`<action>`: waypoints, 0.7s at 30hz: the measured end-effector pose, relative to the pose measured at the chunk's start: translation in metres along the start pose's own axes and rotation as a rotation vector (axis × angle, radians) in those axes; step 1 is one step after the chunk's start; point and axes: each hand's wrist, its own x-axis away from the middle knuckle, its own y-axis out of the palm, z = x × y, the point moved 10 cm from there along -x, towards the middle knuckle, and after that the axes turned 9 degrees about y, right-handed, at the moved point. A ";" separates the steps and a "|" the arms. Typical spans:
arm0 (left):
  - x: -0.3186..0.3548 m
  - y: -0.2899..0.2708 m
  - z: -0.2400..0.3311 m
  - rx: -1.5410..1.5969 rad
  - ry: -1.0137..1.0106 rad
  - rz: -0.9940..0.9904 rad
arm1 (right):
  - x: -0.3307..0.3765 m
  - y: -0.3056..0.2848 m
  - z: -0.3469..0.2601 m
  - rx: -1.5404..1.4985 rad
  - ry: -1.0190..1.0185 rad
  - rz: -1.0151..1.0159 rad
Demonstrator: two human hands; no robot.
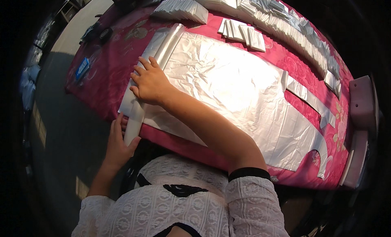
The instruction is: The person unrolls a roll of white paper on a table covered with a pink cloth, tears off a sheet, and folds it into a small packet. This process is repeated multiple times, creating a stack of folded paper packets.
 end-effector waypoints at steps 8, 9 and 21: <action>0.008 0.033 -0.022 0.864 -0.224 -0.120 | 0.019 -0.011 0.043 -0.750 0.660 0.528; 0.008 0.036 -0.010 0.983 -0.183 -0.163 | 0.024 -0.013 0.051 -1.112 0.712 0.480; 0.001 0.091 0.079 1.423 -0.160 -0.604 | 0.072 -0.087 0.057 -1.934 0.588 0.289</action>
